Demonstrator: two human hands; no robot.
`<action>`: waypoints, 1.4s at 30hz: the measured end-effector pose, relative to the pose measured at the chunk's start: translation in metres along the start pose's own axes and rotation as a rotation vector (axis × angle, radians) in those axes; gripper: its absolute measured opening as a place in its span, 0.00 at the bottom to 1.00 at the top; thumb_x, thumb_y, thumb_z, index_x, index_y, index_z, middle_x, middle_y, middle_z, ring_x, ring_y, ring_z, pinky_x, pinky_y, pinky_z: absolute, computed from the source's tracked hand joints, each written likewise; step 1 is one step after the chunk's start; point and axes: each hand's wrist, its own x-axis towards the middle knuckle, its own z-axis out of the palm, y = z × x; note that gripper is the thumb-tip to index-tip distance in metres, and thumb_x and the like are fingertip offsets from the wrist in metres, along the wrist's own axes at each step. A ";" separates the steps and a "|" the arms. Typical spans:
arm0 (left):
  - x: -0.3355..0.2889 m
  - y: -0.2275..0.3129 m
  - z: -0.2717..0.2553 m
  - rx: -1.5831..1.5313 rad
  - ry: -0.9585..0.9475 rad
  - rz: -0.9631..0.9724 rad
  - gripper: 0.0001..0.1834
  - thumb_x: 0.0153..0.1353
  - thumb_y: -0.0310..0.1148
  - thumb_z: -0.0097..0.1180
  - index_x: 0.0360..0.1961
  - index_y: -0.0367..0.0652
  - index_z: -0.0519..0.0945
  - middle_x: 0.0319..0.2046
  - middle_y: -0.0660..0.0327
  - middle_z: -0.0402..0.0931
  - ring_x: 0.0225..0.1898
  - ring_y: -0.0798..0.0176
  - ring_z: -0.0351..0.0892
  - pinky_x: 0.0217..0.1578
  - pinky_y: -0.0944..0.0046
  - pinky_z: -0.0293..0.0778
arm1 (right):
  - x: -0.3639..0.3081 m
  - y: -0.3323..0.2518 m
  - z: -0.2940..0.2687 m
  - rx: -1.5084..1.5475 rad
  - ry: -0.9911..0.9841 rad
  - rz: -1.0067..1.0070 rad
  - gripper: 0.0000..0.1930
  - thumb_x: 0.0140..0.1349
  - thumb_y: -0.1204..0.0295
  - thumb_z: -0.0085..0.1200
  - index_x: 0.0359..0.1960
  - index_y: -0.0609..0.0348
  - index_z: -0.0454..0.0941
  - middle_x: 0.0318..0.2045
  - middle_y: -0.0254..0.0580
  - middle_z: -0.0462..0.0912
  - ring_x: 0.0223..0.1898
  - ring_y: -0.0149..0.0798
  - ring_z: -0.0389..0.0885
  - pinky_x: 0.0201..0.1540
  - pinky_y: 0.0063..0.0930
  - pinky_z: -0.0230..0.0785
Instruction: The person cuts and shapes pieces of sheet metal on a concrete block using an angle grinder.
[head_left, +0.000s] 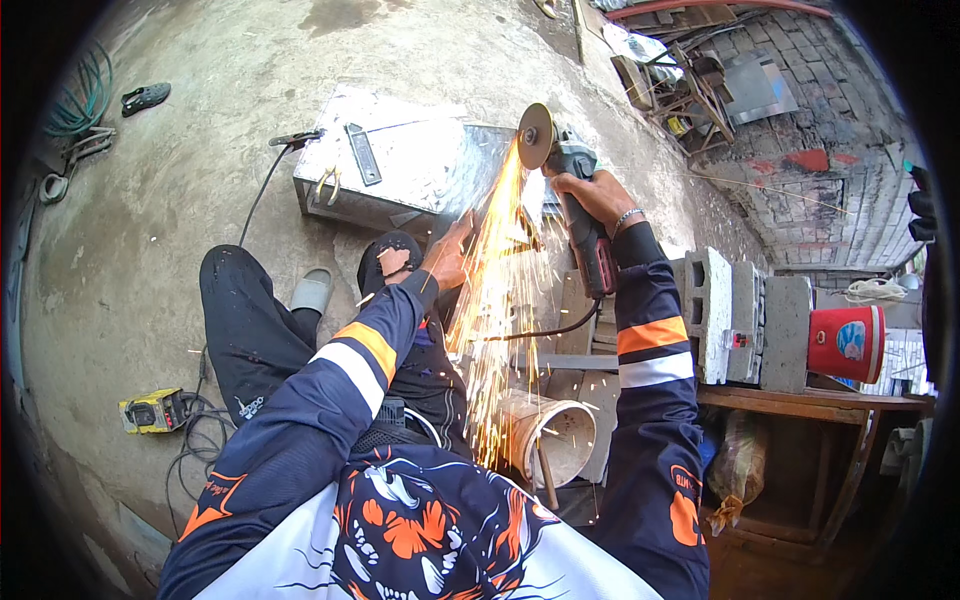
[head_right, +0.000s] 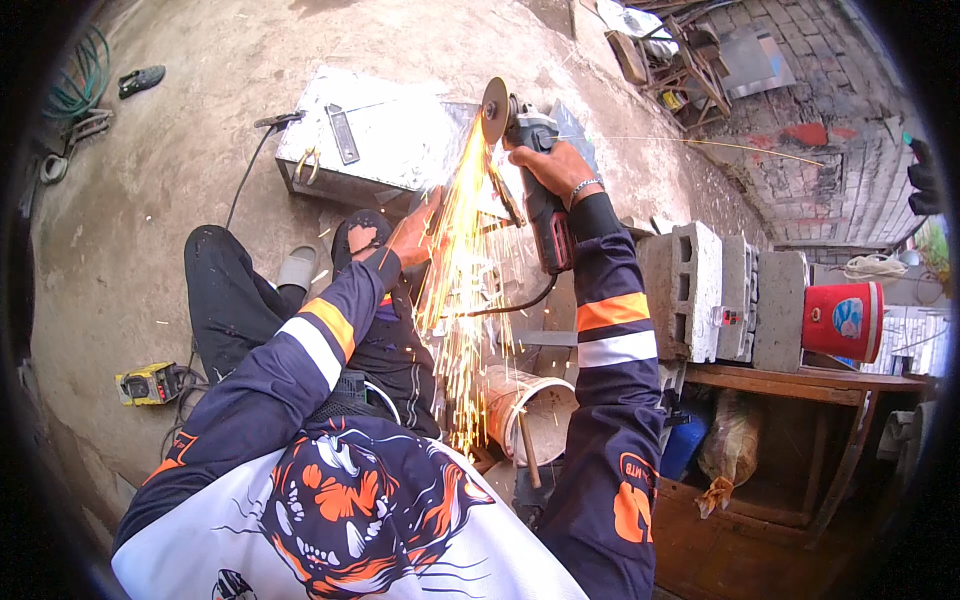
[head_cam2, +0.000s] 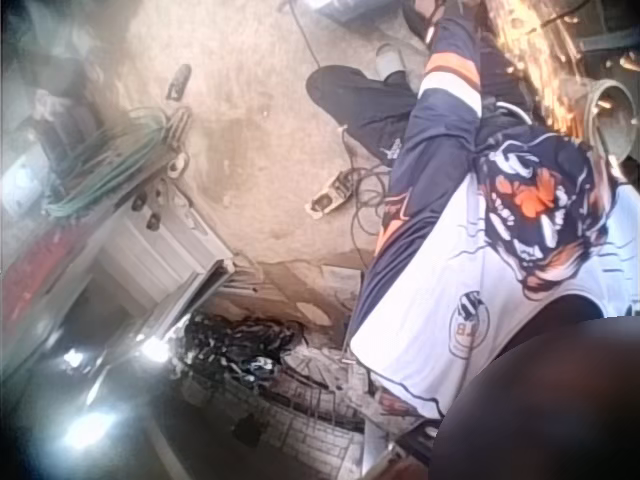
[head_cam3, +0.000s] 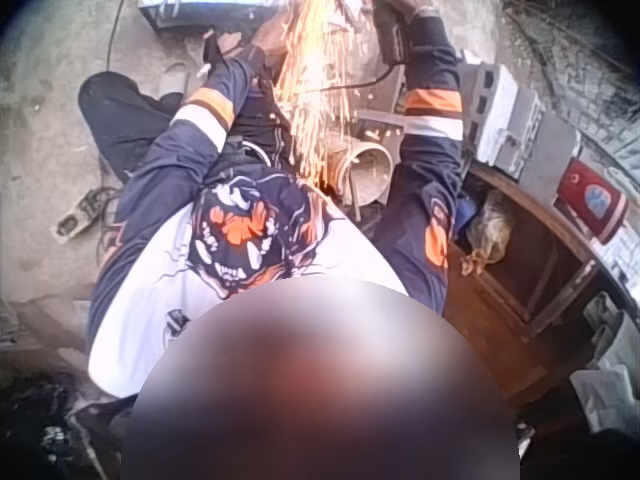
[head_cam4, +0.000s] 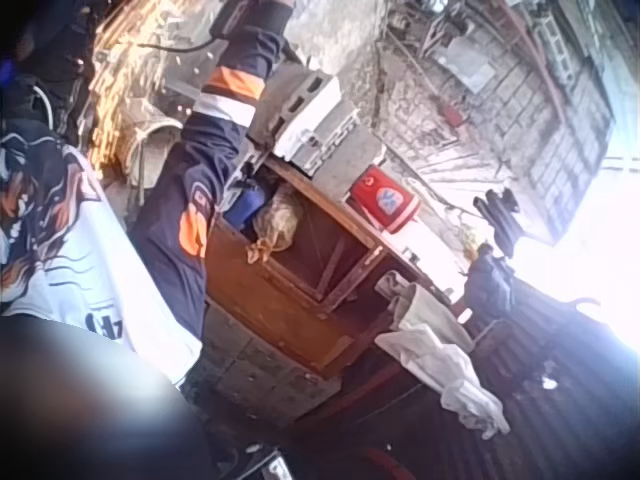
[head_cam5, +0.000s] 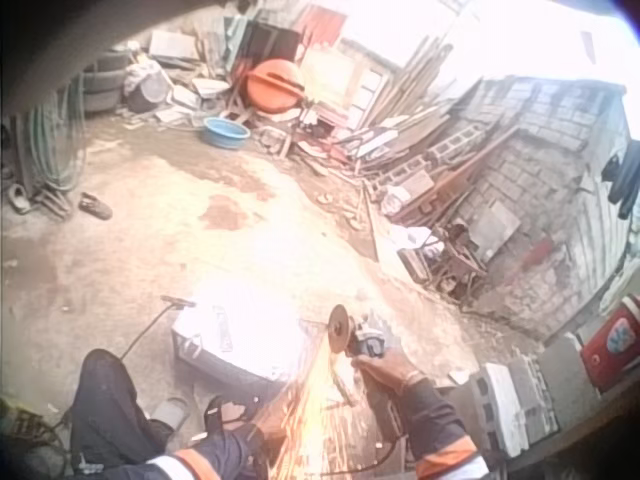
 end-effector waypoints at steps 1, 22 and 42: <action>0.001 -0.001 0.000 -0.011 -0.027 0.016 0.51 0.57 0.42 0.64 0.74 0.45 0.46 0.71 0.45 0.53 0.71 0.46 0.55 0.68 0.59 0.55 | -0.002 0.000 -0.001 0.017 0.007 0.007 0.37 0.40 0.47 0.64 0.32 0.80 0.80 0.30 0.54 0.83 0.29 0.44 0.83 0.32 0.35 0.73; -0.001 0.026 -0.002 0.031 -0.027 -0.130 0.53 0.56 0.45 0.64 0.75 0.49 0.43 0.69 0.33 0.50 0.71 0.37 0.52 0.68 0.56 0.53 | -0.009 -0.012 -0.021 0.324 0.025 -0.082 0.24 0.50 0.56 0.64 0.31 0.71 0.77 0.23 0.48 0.81 0.20 0.39 0.82 0.21 0.31 0.76; 0.015 0.065 -0.006 0.236 0.166 -0.068 0.37 0.67 0.42 0.48 0.73 0.47 0.50 0.63 0.44 0.65 0.61 0.39 0.69 0.59 0.50 0.67 | -0.181 0.186 0.129 1.093 0.050 0.323 0.16 0.56 0.60 0.62 0.29 0.61 0.75 0.18 0.40 0.77 0.15 0.37 0.78 0.17 0.29 0.70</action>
